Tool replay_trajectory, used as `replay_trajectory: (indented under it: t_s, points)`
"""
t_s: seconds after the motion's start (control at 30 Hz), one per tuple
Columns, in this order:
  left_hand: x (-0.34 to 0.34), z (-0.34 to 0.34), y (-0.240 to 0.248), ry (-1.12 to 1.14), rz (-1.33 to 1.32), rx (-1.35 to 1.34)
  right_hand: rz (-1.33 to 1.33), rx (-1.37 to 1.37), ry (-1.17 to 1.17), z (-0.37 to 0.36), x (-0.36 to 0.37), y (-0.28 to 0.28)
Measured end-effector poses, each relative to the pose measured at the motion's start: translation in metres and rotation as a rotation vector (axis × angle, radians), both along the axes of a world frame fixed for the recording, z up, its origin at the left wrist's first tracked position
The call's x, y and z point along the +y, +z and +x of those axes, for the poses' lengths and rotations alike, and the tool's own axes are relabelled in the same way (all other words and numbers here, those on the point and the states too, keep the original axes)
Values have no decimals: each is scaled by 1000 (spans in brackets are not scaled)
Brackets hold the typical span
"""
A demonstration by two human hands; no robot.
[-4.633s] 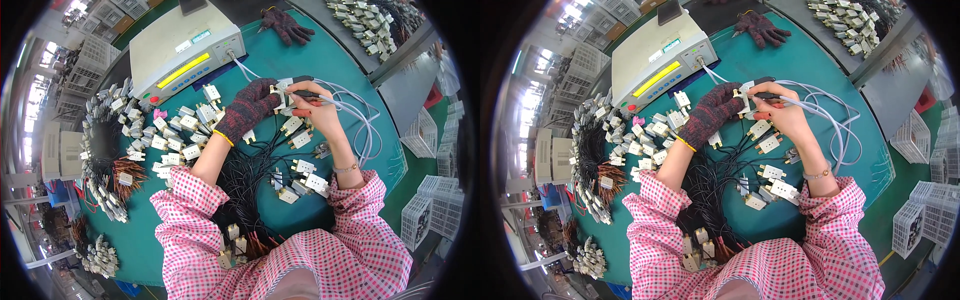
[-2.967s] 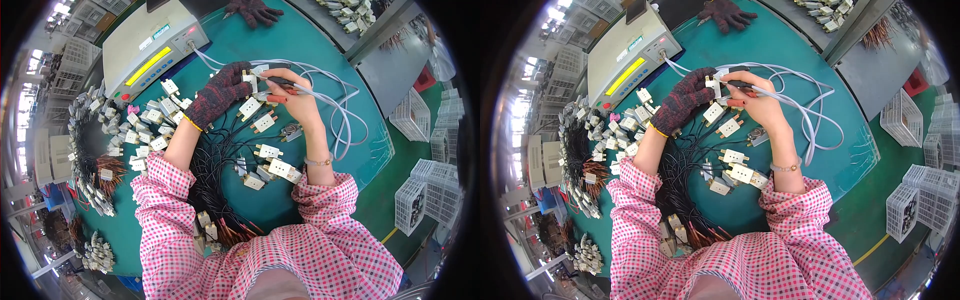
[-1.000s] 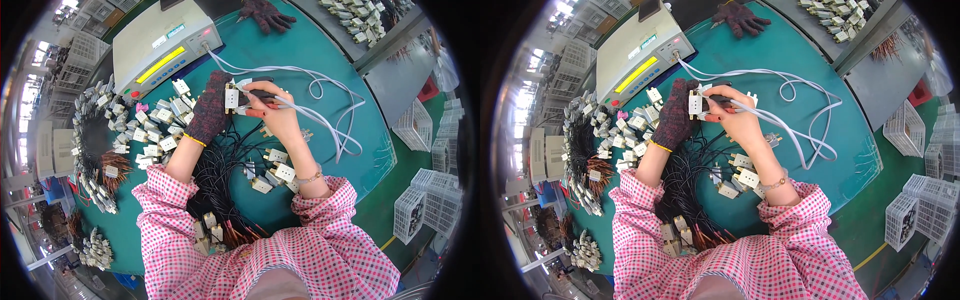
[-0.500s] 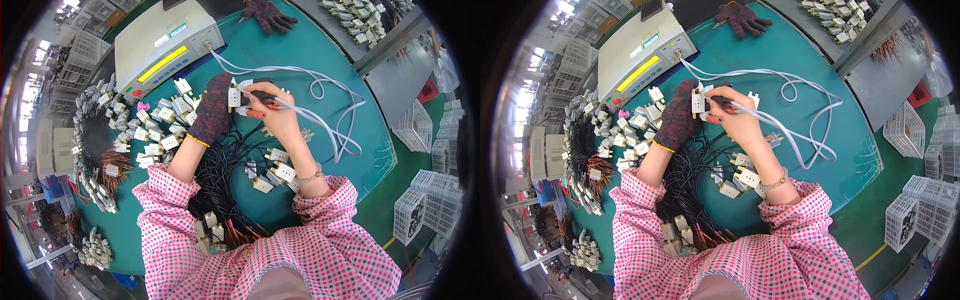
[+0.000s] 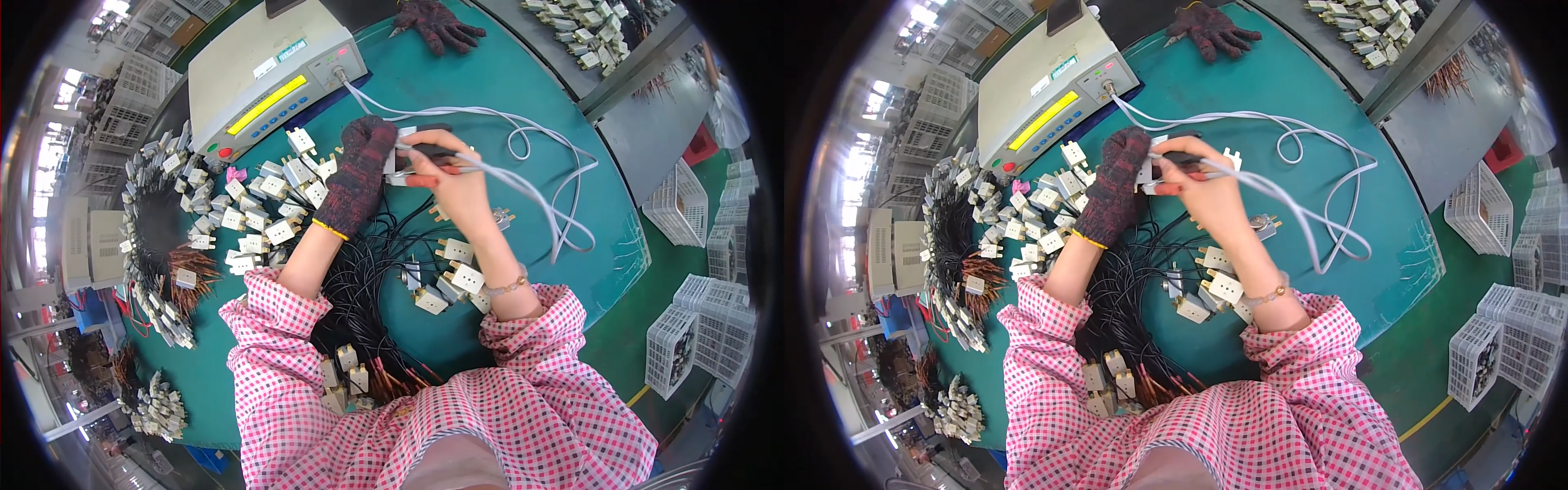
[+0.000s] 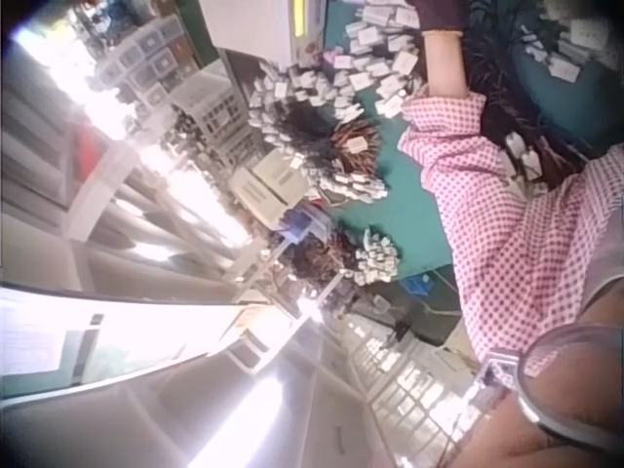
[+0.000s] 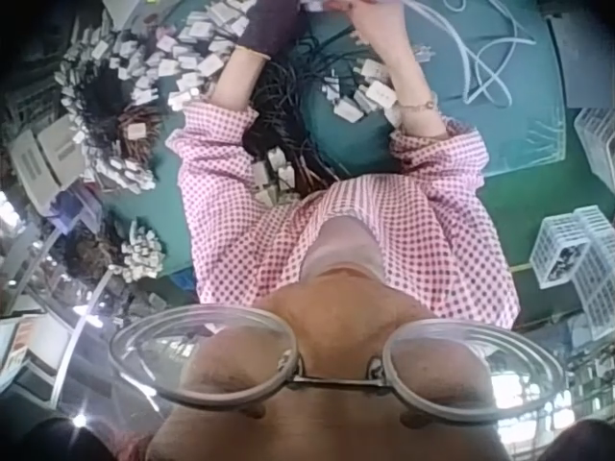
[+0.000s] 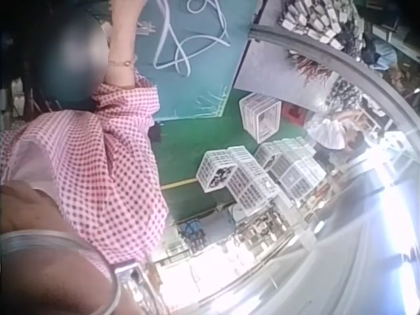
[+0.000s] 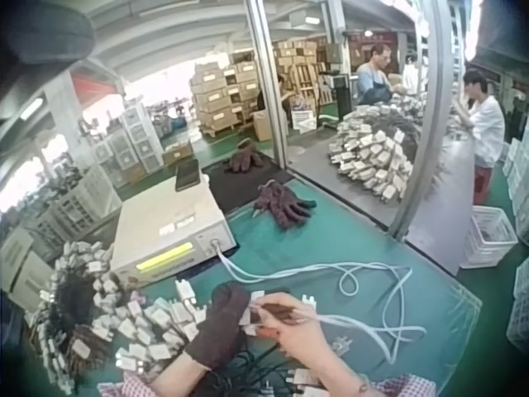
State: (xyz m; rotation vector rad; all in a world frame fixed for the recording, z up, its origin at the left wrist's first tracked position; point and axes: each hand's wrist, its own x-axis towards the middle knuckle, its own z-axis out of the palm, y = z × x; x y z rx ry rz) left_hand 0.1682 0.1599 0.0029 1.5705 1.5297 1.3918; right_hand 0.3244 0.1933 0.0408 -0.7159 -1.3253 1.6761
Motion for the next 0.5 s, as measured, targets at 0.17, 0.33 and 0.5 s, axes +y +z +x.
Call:
replay_trajectory:
  t_s: [0.17, 0.33, 0.5]
  points:
    - [1, 1, 49, 419, 164, 1036, -80, 73, -428, 49, 26, -7]
    - [18, 40, 56, 113, -59, 1103, -90, 24, -581, 60, 33, -24]
    - [31, 74, 37, -92, -268, 791, -102, 36, -584, 62, 33, -26]
